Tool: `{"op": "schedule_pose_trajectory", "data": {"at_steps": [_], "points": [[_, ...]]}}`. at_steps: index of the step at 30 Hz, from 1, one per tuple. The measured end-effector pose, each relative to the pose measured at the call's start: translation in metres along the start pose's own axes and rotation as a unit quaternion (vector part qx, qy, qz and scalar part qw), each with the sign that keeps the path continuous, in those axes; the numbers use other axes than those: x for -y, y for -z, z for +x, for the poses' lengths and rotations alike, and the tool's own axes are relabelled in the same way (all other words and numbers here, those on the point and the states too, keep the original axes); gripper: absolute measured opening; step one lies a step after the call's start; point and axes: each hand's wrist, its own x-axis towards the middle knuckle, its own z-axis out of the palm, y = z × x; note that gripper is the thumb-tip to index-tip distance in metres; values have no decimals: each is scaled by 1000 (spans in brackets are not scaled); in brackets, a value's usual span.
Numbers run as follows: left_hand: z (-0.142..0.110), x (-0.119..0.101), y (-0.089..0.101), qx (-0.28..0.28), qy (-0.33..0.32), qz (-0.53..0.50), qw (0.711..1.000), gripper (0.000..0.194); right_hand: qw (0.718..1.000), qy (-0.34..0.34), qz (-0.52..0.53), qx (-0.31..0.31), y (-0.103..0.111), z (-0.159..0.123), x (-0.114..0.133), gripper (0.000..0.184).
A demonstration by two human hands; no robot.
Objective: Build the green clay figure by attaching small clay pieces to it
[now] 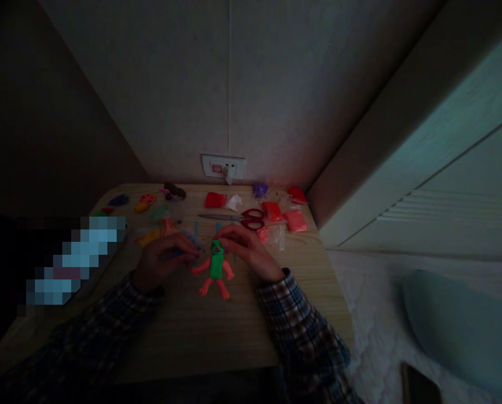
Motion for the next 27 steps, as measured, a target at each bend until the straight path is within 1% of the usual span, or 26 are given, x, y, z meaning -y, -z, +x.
{"op": "schedule_pose_trajectory", "data": {"at_steps": [3, 6, 12, 17, 22, 27], "points": [[0, 0, 0, 1, -5, 9, 1000, 28, 1000, 3, -6, -1, 0, 0, 0, 28], [0, 0, 0, 3, -11, 5, 1000, 25, 1000, 4, -5, 1, 1, 0, -1, 28], [-1, -2, 0, -5, 9, -9, 1000, 26, 1000, 4, -4, -2, 0, 0, -2, 27], [-2, 1, -1, -13, 11, -32, 999, 16, 1000, 5, -6, -1, 1, 0, -1, 27], [-2, 0, -1, -10, 7, -37, 999, 17, 1000, 5, 2, 0, 1, 0, -1, 26], [-2, 0, 0, -13, -4, -35, 999, 13, 1000, -1, 0, 4, 0, 0, -1, 25]]}}
